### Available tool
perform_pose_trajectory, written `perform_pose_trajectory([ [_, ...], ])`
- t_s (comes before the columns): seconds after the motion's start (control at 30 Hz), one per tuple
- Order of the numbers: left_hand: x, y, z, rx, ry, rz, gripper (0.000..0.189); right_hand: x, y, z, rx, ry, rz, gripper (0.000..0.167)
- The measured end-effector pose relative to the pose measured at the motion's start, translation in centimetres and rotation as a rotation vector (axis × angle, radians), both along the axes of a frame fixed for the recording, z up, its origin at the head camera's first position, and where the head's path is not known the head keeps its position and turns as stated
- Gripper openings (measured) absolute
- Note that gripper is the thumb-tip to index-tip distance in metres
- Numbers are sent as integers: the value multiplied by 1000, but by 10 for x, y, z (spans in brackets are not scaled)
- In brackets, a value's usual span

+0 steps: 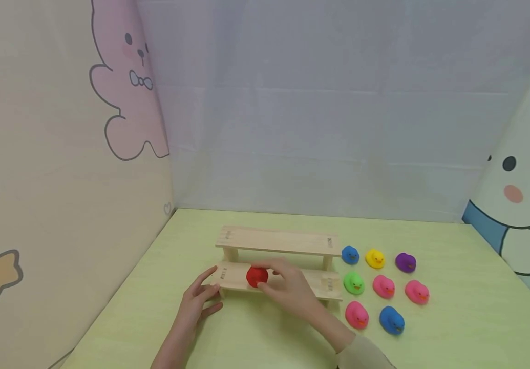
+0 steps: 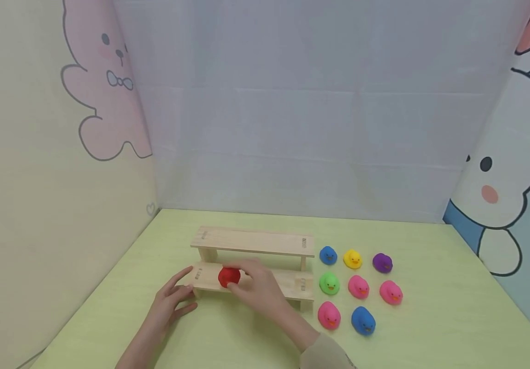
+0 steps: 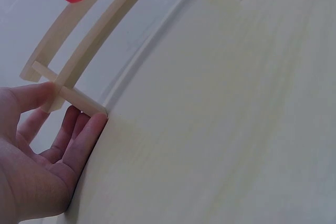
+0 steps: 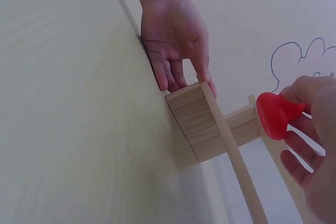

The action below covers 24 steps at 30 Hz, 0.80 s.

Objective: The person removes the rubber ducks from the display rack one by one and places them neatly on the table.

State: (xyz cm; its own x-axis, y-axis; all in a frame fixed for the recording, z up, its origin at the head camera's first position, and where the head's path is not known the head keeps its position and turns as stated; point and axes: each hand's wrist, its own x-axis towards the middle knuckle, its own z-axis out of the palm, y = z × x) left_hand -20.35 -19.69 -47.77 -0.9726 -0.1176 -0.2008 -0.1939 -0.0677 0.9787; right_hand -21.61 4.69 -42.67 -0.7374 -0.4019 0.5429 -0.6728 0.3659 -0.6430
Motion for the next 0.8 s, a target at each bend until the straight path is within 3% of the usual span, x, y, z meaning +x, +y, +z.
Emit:
perform_pose_trajectory([
  [0.6, 3, -1, -1, 12, 31, -23, 50, 27, 76, 21, -21, 87, -79, 40],
  [0.8, 4, -1, -1, 10, 35, -17, 50, 35, 106, 24, 8, 104, -167, 45],
])
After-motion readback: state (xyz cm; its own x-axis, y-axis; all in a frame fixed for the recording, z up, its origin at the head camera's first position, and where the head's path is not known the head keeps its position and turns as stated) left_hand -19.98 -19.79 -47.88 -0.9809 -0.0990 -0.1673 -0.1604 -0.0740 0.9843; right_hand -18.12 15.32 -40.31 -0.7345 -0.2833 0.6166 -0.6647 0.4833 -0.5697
